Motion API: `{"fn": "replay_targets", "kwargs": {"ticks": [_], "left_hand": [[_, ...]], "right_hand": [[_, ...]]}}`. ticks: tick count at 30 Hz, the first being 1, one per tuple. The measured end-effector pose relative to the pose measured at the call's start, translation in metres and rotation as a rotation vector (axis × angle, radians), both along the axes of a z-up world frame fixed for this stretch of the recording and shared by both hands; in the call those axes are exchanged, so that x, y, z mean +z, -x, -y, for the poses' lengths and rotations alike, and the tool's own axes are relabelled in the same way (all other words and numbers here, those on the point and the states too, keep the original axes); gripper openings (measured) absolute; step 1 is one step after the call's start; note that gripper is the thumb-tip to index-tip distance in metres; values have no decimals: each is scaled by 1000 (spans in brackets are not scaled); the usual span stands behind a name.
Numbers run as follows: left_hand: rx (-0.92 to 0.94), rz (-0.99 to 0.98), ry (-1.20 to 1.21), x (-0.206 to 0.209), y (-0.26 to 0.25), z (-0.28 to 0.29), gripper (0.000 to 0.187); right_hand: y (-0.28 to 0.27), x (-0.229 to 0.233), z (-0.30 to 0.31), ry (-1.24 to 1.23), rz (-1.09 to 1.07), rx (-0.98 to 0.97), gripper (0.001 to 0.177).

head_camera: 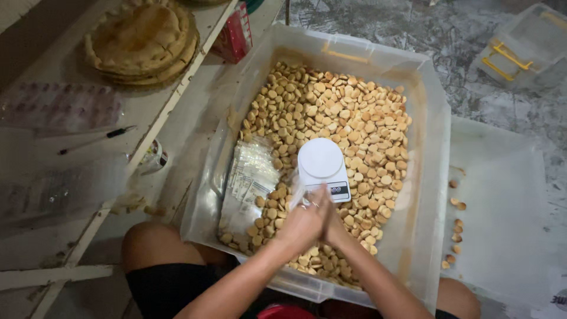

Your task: The person scoops small round snacks from a large plastic bin into a clear plastic bag. They place the bag on a digital scale to measure the weight, then remove the bag and place it on a nearby shelf. The person repeats this process multiple times.

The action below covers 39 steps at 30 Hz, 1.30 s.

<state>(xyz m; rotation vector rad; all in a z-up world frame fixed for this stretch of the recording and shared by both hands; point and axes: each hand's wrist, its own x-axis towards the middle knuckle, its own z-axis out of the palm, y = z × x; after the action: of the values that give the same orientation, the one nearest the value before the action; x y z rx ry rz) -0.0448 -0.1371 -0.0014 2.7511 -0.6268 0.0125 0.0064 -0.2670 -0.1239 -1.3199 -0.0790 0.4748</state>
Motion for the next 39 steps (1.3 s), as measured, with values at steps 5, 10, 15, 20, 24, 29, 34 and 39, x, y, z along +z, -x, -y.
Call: {"fn": "replay_targets", "kwargs": {"ticks": [5,10,15,20,24,29,34,39], "left_hand": [[-89,-99,8,-13,39,46,58],[-219,85,108,28,62,69,58],[-81,-538,1003,27,24,-10,74],[-304,-744,1134,51,7,-74,108],[-174,-795,892,66,19,-52,99],[-80,-931,914,69,22,-59,96],[16,-944,1003,54,11,-52,81],[-65,-477,1033,42,6,-52,72]], "right_hand": [[13,-99,33,334,371,128,45],[69,-72,65,573,604,271,46],[63,17,59,581,675,463,46],[76,62,58,619,695,571,46],[80,67,45,664,756,537,47],[84,73,35,700,797,513,47],[87,82,22,712,835,509,47],[85,90,7,721,863,507,47]]}}
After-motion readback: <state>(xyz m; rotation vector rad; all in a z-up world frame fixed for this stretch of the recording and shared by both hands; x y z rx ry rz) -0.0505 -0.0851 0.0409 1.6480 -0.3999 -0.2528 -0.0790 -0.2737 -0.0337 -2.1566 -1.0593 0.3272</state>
